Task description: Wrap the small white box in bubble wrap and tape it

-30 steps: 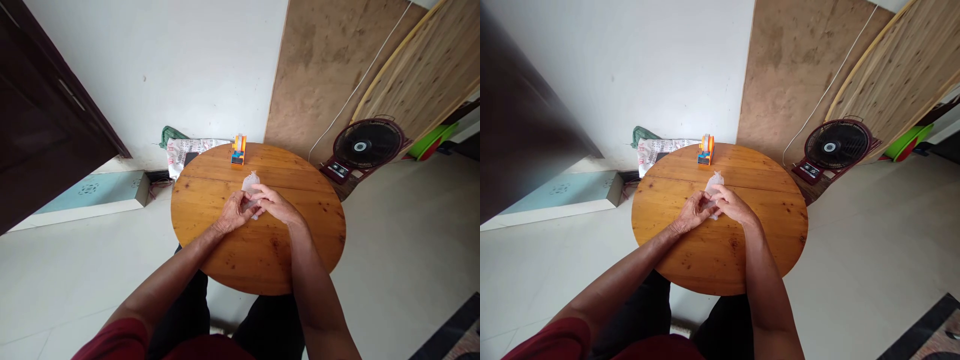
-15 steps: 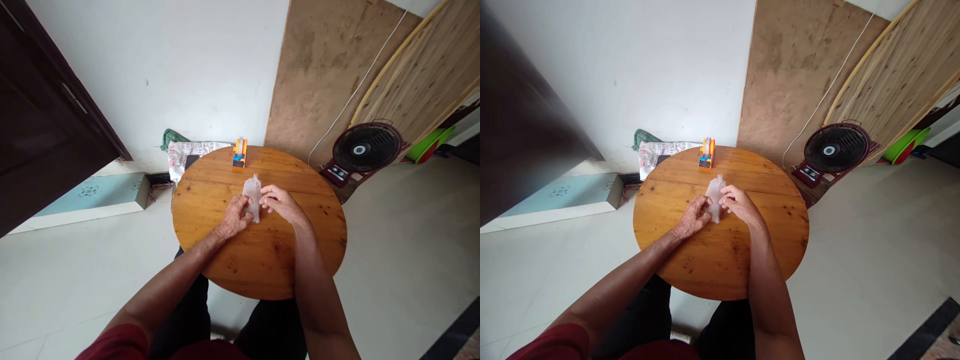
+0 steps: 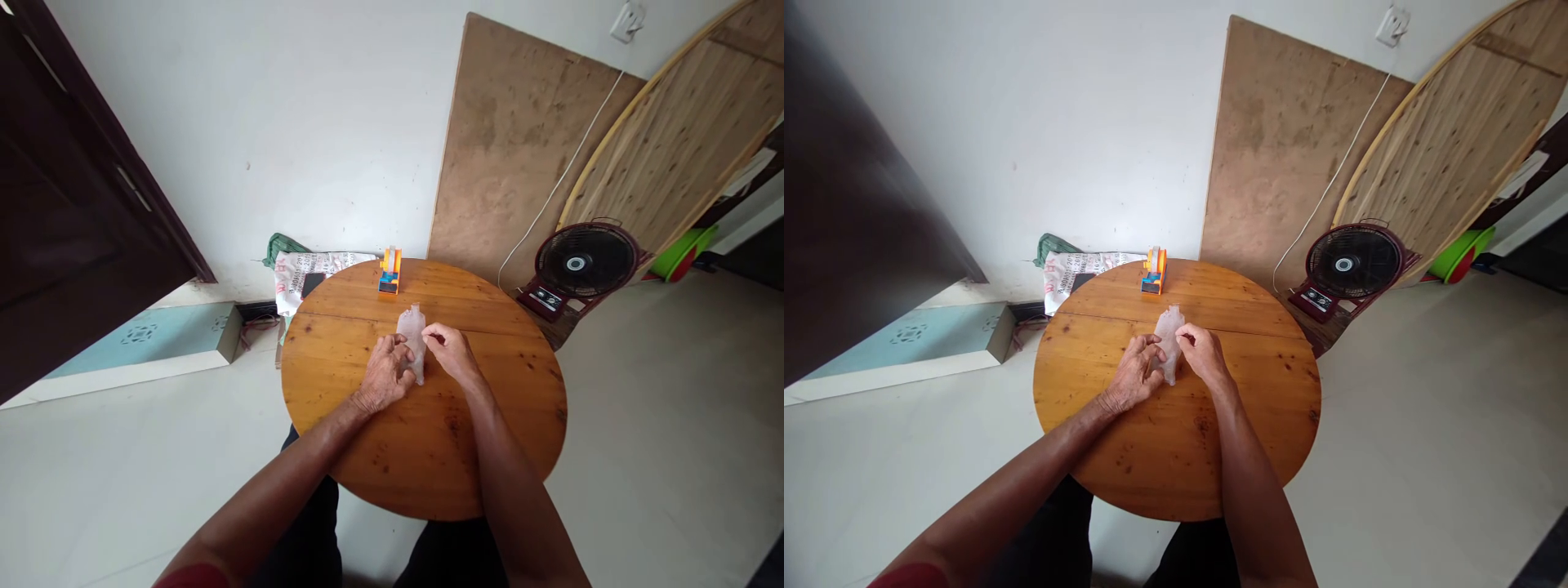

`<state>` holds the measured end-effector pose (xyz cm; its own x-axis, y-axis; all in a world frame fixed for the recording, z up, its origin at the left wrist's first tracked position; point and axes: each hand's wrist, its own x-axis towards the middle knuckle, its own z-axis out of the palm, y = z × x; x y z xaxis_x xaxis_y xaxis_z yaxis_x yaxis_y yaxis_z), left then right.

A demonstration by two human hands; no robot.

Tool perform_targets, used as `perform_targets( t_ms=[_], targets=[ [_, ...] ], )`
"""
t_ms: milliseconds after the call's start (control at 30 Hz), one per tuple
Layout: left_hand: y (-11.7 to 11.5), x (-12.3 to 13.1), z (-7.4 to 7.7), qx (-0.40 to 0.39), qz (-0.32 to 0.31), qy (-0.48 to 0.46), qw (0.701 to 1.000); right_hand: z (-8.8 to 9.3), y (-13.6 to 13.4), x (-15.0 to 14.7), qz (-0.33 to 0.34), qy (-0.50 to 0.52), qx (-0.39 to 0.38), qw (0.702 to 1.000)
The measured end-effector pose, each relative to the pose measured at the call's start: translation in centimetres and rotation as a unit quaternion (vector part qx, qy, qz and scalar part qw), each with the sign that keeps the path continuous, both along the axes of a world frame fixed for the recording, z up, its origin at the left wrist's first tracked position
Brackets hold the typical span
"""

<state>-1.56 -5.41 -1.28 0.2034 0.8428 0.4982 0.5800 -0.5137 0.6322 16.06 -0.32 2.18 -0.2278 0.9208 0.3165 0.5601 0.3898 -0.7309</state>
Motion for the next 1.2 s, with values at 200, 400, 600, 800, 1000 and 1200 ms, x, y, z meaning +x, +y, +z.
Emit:
perform_targets(
  t_ms=[200,400,600,800,1000,1200],
  targets=[
    [0.2,-0.2,0.2,-0.012,-0.046,0.001,0.999,-0.5,0.1,-0.1,0.03,-0.034,0.006,0.999],
    [0.4,-0.1,0.0,-0.021,-0.055,-0.006,0.998,-0.8,0.1,-0.6,0.026,-0.069,0.001,0.997],
    [-0.2,-0.2,0.4,0.0,-0.023,0.046,0.999,-1.4,0.3,-0.5,0.021,-0.093,0.007,0.995],
    [-0.1,-0.3,0.9,0.014,-0.067,0.041,0.997,-1.4,0.4,-0.6,0.017,-0.096,-0.016,0.995],
    [0.2,-0.3,0.7,0.013,-0.089,0.01,0.996,-2.6,1.3,-0.5,-0.093,-0.024,-0.069,0.993],
    [0.2,-0.4,0.6,0.015,-0.093,-0.003,0.996,-3.6,4.4,-0.5,-0.157,-0.011,-0.13,0.979]
  ],
)
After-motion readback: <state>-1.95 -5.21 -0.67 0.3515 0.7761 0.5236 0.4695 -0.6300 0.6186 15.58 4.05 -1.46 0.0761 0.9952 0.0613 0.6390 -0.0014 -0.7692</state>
